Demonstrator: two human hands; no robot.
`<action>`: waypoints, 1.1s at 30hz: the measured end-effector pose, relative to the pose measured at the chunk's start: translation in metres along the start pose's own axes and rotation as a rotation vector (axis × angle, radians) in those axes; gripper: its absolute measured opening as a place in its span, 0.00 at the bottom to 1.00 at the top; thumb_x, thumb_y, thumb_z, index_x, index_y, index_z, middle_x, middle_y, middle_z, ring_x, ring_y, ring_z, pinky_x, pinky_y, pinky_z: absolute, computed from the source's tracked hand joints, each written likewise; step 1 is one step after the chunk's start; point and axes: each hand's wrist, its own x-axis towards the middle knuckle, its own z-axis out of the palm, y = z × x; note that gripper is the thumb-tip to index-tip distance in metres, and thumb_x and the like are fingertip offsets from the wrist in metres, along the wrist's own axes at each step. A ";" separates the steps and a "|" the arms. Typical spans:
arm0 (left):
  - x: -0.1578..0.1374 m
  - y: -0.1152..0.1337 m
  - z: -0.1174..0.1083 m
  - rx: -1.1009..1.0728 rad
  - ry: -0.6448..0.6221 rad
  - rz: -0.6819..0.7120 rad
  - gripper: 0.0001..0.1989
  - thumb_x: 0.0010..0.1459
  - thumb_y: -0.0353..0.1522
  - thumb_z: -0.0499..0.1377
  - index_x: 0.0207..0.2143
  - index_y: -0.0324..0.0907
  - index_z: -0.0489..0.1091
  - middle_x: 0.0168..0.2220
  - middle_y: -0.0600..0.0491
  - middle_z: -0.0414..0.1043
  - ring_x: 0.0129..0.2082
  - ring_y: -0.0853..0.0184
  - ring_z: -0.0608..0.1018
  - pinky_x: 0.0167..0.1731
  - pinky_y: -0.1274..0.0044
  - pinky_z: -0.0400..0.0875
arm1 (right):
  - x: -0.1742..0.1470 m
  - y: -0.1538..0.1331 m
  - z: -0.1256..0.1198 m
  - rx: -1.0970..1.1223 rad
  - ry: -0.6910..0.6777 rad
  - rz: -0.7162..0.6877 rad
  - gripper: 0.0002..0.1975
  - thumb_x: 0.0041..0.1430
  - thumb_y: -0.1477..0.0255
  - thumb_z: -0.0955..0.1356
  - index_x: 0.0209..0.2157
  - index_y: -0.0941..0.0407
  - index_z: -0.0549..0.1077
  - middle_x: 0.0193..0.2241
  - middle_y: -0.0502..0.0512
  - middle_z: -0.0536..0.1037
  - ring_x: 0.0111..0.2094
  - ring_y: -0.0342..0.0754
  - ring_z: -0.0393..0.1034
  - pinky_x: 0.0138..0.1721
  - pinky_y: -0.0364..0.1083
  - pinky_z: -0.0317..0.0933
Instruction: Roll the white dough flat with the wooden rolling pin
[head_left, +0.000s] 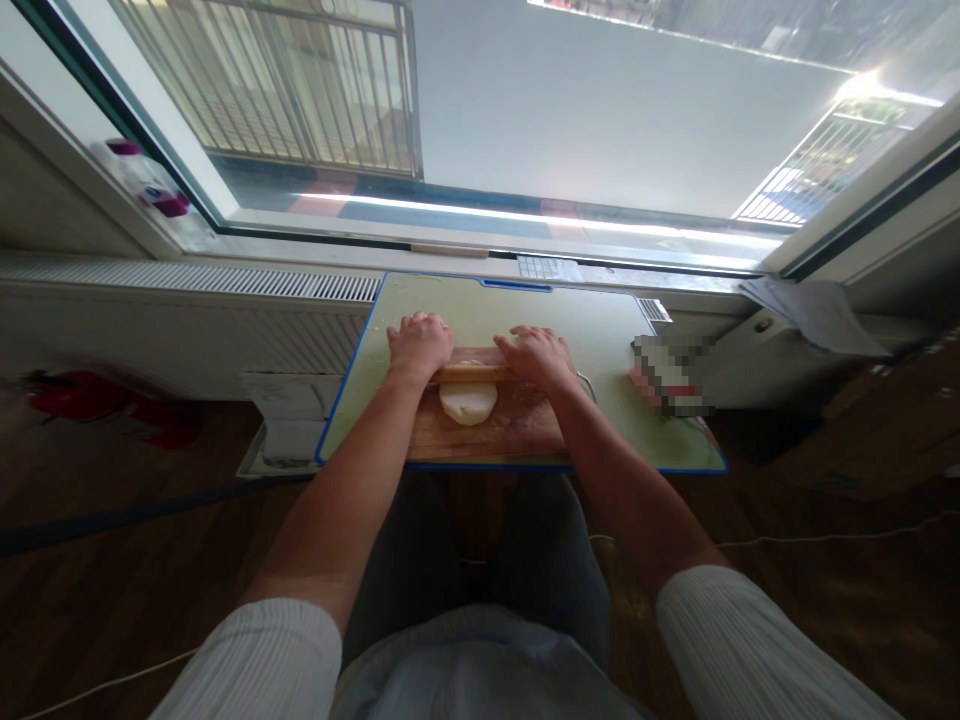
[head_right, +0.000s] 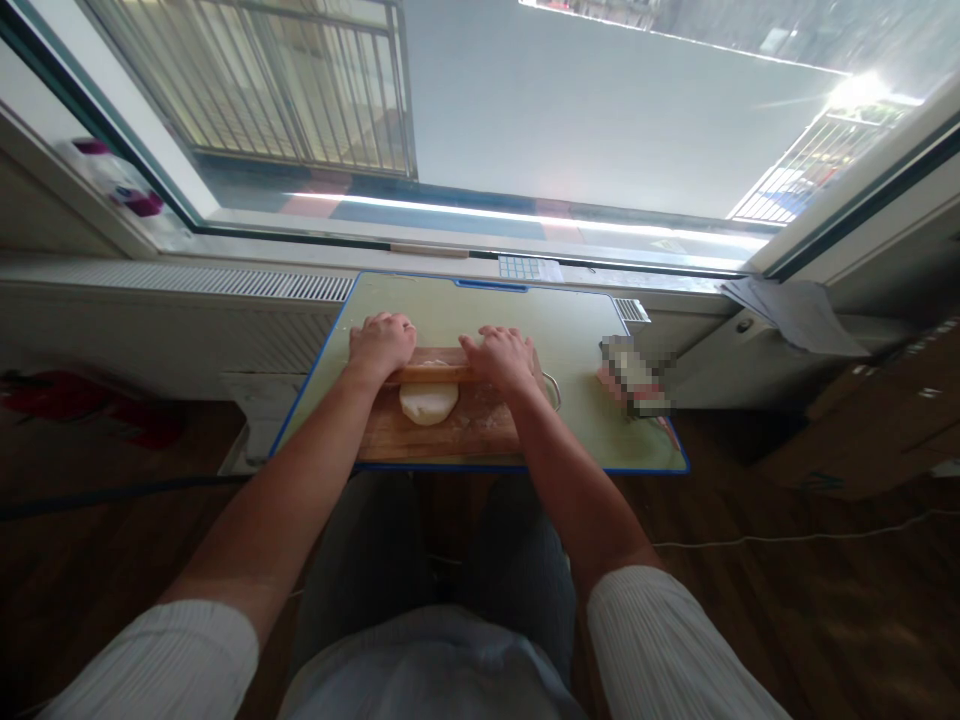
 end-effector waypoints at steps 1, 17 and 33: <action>0.000 0.000 -0.001 -0.002 -0.004 -0.001 0.24 0.71 0.35 0.46 0.55 0.43 0.79 0.61 0.37 0.77 0.63 0.46 0.74 0.62 0.50 0.66 | 0.000 0.000 0.000 -0.001 -0.003 0.003 0.30 0.75 0.49 0.61 0.63 0.52 0.78 0.63 0.63 0.79 0.66 0.64 0.68 0.66 0.61 0.58; -0.028 -0.008 0.004 0.031 0.083 0.107 0.20 0.72 0.38 0.48 0.51 0.46 0.79 0.57 0.42 0.79 0.58 0.49 0.76 0.56 0.59 0.70 | -0.034 0.005 0.005 -0.065 0.104 -0.074 0.28 0.76 0.50 0.60 0.61 0.51 0.78 0.61 0.59 0.80 0.64 0.61 0.66 0.65 0.59 0.53; -0.090 -0.018 0.014 0.002 0.259 0.243 0.20 0.74 0.40 0.50 0.56 0.47 0.78 0.62 0.45 0.78 0.63 0.48 0.73 0.67 0.52 0.58 | -0.088 0.003 0.016 -0.044 0.212 -0.078 0.25 0.79 0.54 0.57 0.61 0.48 0.78 0.69 0.56 0.73 0.72 0.64 0.55 0.73 0.74 0.40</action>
